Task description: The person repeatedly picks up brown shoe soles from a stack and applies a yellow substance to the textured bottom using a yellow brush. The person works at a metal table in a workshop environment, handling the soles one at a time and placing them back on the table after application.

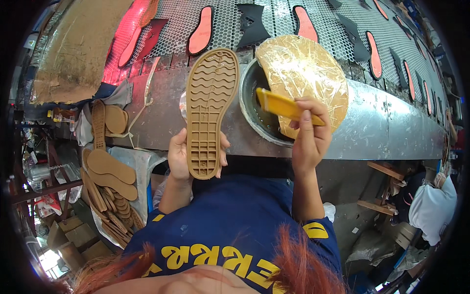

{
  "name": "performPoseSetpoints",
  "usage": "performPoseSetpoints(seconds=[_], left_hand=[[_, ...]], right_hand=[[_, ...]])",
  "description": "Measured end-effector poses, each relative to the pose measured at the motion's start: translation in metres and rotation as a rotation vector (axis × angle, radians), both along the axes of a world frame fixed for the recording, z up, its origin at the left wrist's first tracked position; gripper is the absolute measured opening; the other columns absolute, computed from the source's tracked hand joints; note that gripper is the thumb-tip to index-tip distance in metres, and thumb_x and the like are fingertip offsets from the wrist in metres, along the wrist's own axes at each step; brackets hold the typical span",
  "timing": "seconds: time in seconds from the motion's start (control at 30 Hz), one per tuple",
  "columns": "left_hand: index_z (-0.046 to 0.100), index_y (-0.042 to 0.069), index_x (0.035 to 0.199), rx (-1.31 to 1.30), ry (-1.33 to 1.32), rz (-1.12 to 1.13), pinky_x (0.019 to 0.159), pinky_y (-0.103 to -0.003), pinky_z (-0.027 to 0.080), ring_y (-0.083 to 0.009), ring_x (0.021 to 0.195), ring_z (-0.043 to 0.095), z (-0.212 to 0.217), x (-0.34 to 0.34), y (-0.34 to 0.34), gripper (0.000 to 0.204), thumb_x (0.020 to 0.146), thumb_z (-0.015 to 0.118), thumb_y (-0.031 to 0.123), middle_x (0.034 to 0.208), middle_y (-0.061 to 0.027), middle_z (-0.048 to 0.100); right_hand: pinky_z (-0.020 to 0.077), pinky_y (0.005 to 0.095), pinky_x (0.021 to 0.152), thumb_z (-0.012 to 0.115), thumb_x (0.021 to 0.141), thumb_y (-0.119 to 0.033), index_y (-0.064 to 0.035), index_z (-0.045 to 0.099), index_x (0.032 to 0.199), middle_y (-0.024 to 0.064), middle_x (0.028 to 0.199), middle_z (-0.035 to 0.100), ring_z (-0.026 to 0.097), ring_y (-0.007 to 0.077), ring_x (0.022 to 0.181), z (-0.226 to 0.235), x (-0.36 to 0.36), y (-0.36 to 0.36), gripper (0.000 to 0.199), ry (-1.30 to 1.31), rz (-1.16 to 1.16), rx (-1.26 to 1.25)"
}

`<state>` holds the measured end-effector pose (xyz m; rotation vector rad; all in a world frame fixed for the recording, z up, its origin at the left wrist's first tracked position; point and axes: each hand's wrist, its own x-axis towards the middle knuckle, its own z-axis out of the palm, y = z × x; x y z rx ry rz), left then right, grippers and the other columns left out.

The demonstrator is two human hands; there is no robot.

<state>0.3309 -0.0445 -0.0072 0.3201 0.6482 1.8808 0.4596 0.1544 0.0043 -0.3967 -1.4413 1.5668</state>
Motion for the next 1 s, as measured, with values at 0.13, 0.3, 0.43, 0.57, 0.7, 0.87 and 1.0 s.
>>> performPoseSetpoints(seconds=[0.13,0.3,0.43,0.57,0.7,0.87,1.0], left_hand=[[0.036,-0.003,0.132,-0.031,0.012,-0.034,0.048,-0.036,0.057,-0.0303,0.075,0.065,0.001,0.003,0.001,0.069,0.096,0.019,0.052,0.104,-0.0267,0.055],[0.037,-0.002,0.132,-0.068,0.133,-0.049,0.047,-0.032,0.056,-0.0261,0.073,0.066,0.008,0.010,0.003,0.080,0.093,0.015,0.064,0.100,-0.0240,0.058],[0.037,-0.002,0.131,-0.063,0.183,-0.055,0.046,-0.030,0.056,-0.0241,0.072,0.066,0.012,0.014,0.005,0.087,0.090,0.014,0.070,0.099,-0.0229,0.059],[0.037,-0.002,0.131,-0.091,0.177,-0.089,0.046,-0.030,0.056,-0.0236,0.071,0.066,0.014,0.013,0.003,0.089,0.088,0.014,0.073,0.100,-0.0221,0.059],[0.036,-0.006,0.129,-0.108,0.152,-0.044,0.045,-0.033,0.056,-0.0285,0.069,0.066,0.013,0.012,0.002,0.089,0.090,0.010,0.069,0.097,-0.0275,0.057],[0.039,0.001,0.129,-0.102,0.134,-0.030,0.046,-0.031,0.056,-0.0246,0.073,0.066,0.016,0.007,0.002,0.085,0.089,0.012,0.071,0.098,-0.0212,0.060],[0.037,0.003,0.131,-0.155,0.085,0.058,0.046,-0.033,0.057,-0.0266,0.076,0.066,0.021,0.002,0.005,0.081,0.091,0.012,0.069,0.103,-0.0222,0.059]], right_hand=[[0.0493,0.0263,0.069,0.045,0.097,-0.010,0.0025,0.052,0.111,0.0157,0.117,0.051,0.056,0.0160,0.087,0.011,-0.011,-0.010,0.020,0.211,0.051,0.007],[0.0518,0.0308,0.078,0.047,0.096,-0.011,0.0031,0.050,0.113,0.0166,0.119,0.048,0.056,0.0204,0.097,0.015,-0.026,-0.028,0.022,0.154,0.177,0.188],[0.0405,0.0302,0.092,0.051,0.095,-0.011,0.0012,0.052,0.112,0.0154,0.118,0.050,0.050,0.0197,0.106,0.007,-0.025,-0.032,0.021,0.032,0.138,0.189],[0.0377,0.0306,0.094,0.052,0.095,-0.012,0.0006,0.053,0.111,0.0153,0.118,0.051,0.050,0.0205,0.107,0.007,-0.026,-0.035,0.020,0.025,0.142,0.202],[0.0391,0.0309,0.093,0.054,0.094,-0.013,0.0007,0.053,0.110,0.0163,0.116,0.053,0.051,0.0218,0.105,0.009,-0.022,-0.037,0.021,-0.015,0.161,0.323],[0.0430,0.0326,0.088,0.055,0.093,-0.014,0.0013,0.054,0.108,0.0183,0.113,0.055,0.054,0.0239,0.100,0.013,-0.015,-0.041,0.021,-0.077,0.195,0.474],[0.0452,0.0332,0.086,0.055,0.092,-0.015,0.0016,0.056,0.107,0.0187,0.111,0.056,0.056,0.0252,0.096,0.020,-0.006,-0.056,0.022,-0.111,0.271,0.442]])
